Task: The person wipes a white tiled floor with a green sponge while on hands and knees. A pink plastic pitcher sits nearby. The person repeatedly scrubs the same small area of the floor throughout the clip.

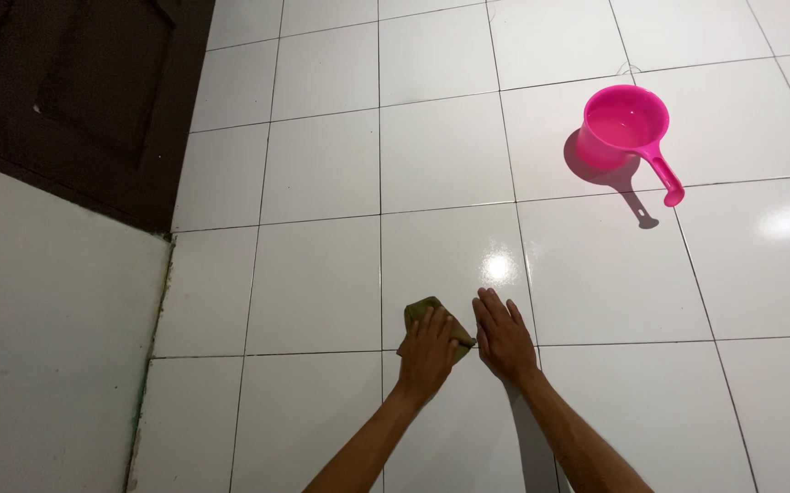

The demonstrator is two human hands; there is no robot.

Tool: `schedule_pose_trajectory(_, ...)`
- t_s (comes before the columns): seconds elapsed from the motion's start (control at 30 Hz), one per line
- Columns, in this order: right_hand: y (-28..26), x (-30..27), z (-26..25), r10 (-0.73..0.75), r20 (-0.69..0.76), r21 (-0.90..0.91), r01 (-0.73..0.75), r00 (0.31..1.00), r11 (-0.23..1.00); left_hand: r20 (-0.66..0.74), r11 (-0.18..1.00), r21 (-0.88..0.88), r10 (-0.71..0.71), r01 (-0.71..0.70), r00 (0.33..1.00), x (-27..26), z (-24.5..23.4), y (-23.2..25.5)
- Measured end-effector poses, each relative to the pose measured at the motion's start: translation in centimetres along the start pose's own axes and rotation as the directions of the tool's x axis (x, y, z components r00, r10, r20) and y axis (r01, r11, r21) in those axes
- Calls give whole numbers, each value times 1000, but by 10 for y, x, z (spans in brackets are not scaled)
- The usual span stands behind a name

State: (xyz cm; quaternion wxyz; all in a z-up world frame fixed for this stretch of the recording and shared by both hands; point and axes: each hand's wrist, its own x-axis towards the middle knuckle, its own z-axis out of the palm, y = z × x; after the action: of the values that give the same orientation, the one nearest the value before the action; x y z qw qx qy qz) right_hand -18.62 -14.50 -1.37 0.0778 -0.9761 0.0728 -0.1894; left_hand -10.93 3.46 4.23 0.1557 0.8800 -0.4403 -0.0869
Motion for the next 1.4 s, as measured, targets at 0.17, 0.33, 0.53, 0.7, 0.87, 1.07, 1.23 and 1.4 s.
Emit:
schedule_pose_trajectory(0.17, -5, 1, -9, -14, -56, 1, 14, 998, 1000, -125, 993, 116, 5, 10, 992, 29, 22, -17)
schedule_pose_trajectory(0.33, -6, 7, -13, -9, -60, -2, 9, 998, 1000, -232, 977, 211, 23, 27, 972, 75, 23, -33)
schedule_pose_trajectory(0.53, -1, 2, -9, -15, 15, -23, 15, 1000, 1000, -360, 966, 231, -29, 119, 933, 131, 30, -50)
schedule_pose_trajectory(0.7, -7, 13, -29, -68, -13, 131, 69, 998, 989, -438, 953, 254, -40, 166, 898, 182, 36, -66)
schedule_pose_trajectory(0.87, -5, 10, -26, -31, 63, 164, 20, 998, 986, -406, 961, 234, -40, 146, 913, 209, 40, -56)
schedule_pose_trajectory(1.07, -4, 15, -27, -45, 78, 149, 33, 996, 988, -326, 953, 302, 87, 16, 941, 244, 49, -18)
schedule_pose_trajectory(1.23, -2, 12, -27, -4, 143, 197, -25, 990, 980, -184, 962, 192, 229, -194, 956, 250, 50, 20)
schedule_pose_trajectory(1.4, -1, 10, -22, -42, 82, 200, 25, 996, 979, -166, 946, 93, 322, -310, 932, 241, 44, -2)
